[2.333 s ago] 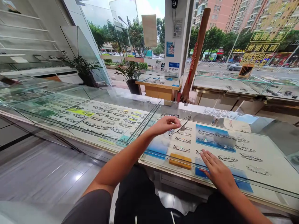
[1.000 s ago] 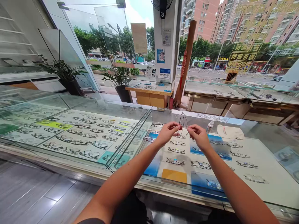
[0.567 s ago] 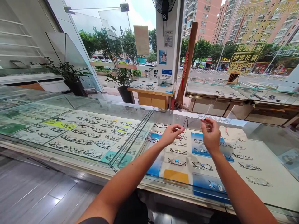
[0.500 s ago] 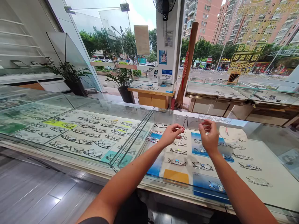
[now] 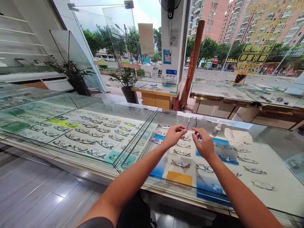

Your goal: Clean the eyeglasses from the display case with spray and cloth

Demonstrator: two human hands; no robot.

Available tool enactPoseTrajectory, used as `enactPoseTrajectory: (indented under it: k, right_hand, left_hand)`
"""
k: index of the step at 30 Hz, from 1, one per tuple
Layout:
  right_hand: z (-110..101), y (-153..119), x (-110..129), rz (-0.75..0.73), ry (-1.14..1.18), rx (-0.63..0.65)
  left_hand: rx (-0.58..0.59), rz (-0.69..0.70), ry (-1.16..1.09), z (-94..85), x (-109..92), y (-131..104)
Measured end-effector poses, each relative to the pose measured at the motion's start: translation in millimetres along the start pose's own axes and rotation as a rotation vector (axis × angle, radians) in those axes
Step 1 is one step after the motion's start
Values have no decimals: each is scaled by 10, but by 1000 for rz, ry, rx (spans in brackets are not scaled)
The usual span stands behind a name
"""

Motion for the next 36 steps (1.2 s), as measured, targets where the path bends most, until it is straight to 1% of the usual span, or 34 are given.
enactPoseTrajectory:
  k: [5, 9, 13, 15, 18, 20, 23, 25, 27, 31, 36]
  right_hand:
    - [-40, 34, -64, 32, -42, -57]
    - [-35, 33, -113, 24, -158, -112]
    - [-33, 19, -118, 36, -250, -110]
    - [-44, 16, -77, 24, -216, -103]
    - [-29, 17, 14, -10, -64, -49]
    - [10, 13, 56, -10, 25, 2]
    - [85, -6, 67, 11, 88, 57]
    - [121, -22, 55, 31, 117, 69]
    - [126, -35, 50, 51, 136, 55]
    - [74, -28, 99, 40, 148, 33]
    - [-8, 21, 120, 40, 200, 22]
  left_hand:
    - [-81, 54, -22, -61, -47, 29]
    - [-145, 106, -60, -114, -119, 29]
    - [-176, 127, -75, -135, -173, 17]
    - [-155, 124, -66, -110, -167, 10]
    - [-80, 132, -41, -39, -130, -4]
    - [-27, 150, -21, 10, -105, -18]
    - [30, 147, -14, 56, -77, -36]
    - [67, 140, -16, 79, -73, -48]
    - [94, 151, -5, 102, -85, -62]
    - [88, 161, -21, 162, -119, -94]
    - [66, 33, -113, 263, -139, -74]
Point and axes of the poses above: each hand's wrist, its own y-axis towards the middle knuckle, its own z-axis out of the palm, x = y × z, the point moved 4 cm from there along y, towards the middle knuckle, and after that the axes turned 12 degrees about -y, right-handed, at the moved point
